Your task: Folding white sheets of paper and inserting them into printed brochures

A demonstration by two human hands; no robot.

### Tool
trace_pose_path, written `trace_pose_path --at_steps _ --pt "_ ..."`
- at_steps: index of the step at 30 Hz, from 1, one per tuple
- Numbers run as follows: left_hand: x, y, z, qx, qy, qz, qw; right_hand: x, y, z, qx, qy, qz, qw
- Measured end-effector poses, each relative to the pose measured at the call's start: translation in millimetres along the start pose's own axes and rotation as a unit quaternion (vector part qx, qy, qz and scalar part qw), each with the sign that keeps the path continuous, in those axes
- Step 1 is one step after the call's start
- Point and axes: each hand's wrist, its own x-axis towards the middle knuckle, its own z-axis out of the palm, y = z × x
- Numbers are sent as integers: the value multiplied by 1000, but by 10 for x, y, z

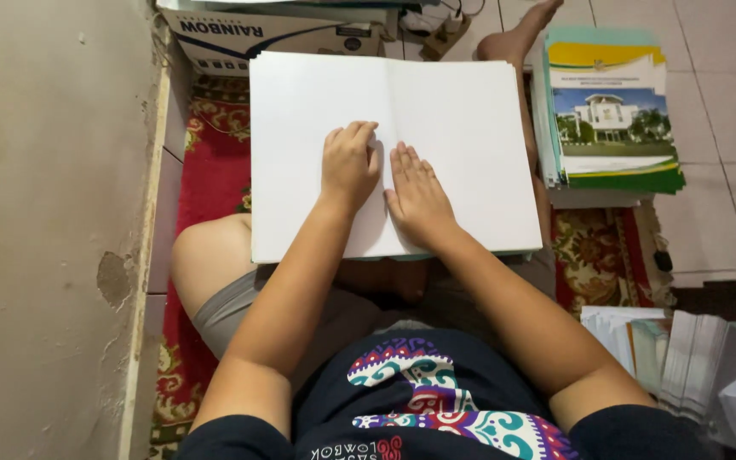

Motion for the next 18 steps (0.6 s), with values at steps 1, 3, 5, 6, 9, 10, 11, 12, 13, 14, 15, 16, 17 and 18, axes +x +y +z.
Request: trace_pose_path --at_steps 1,3,5,6,9,10,11,12,13,14,15,16,17,18 --pt "24 -19 41 2 5 0 1000 125 114 92 -2 2 -4 1000" --pt "-23 -90 113 8 6 7 1000 342 295 359 -21 67 -25 997" --pt "-85 -201 246 30 -7 -8 1000 678 466 491 -34 95 -32 994" --pt "-70 -265 323 50 -12 -14 999 890 571 541 -52 133 -38 989" --pt "-74 -286 336 43 -17 -36 998 1419 715 422 -14 88 6 996" --pt "-70 -258 298 45 -20 -39 998 1492 682 293 -10 85 6 996" --pt "-66 -222 257 36 -26 -46 998 1560 650 158 0 56 35 998" --pt "-26 -198 214 28 -31 -50 998 1659 622 1 10 31 64 997" --pt "-15 -195 203 30 -31 -50 998 1640 613 -125 13 32 64 997" --pt "-11 -184 186 29 -33 -51 998 1602 603 -251 34 32 68 997" --pt "-11 -164 166 27 -35 -53 998 1555 594 -381 55 32 73 995" --pt "-6 -177 164 27 -38 -48 998 1613 843 -247 57 36 77 995" --pt "-5 -184 160 34 -41 -47 998 1661 1092 -112 99 90 56 989" --pt "-31 -167 159 38 -45 -47 997 1666 1344 28 140 142 36 979"
